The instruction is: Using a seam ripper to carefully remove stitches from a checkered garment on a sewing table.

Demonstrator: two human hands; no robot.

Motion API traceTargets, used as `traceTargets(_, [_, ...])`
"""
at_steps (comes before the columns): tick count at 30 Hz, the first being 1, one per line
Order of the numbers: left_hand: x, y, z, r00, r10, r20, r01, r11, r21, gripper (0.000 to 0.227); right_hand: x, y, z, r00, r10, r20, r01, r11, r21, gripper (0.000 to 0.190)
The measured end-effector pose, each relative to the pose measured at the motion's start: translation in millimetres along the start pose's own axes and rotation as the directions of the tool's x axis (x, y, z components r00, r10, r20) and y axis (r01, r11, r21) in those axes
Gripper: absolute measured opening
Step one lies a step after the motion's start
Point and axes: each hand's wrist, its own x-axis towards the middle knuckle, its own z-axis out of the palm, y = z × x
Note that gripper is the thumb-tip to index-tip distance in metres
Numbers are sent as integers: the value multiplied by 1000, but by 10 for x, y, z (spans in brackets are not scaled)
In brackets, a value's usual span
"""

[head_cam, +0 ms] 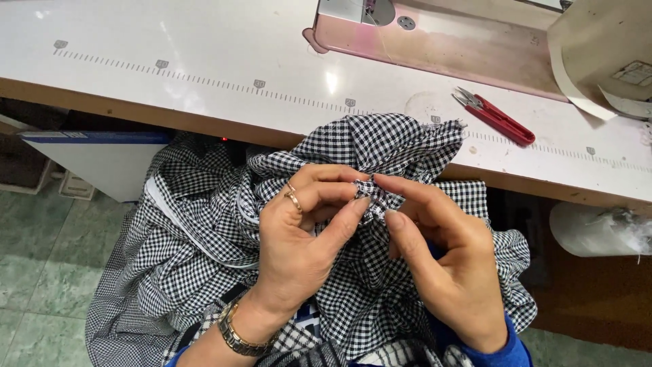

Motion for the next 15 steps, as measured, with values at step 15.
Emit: traceTargets(15, [7,15,2,1000,22,-2,-22,999,40,6,20,0,45,999,26,-45,-25,1000,17,28])
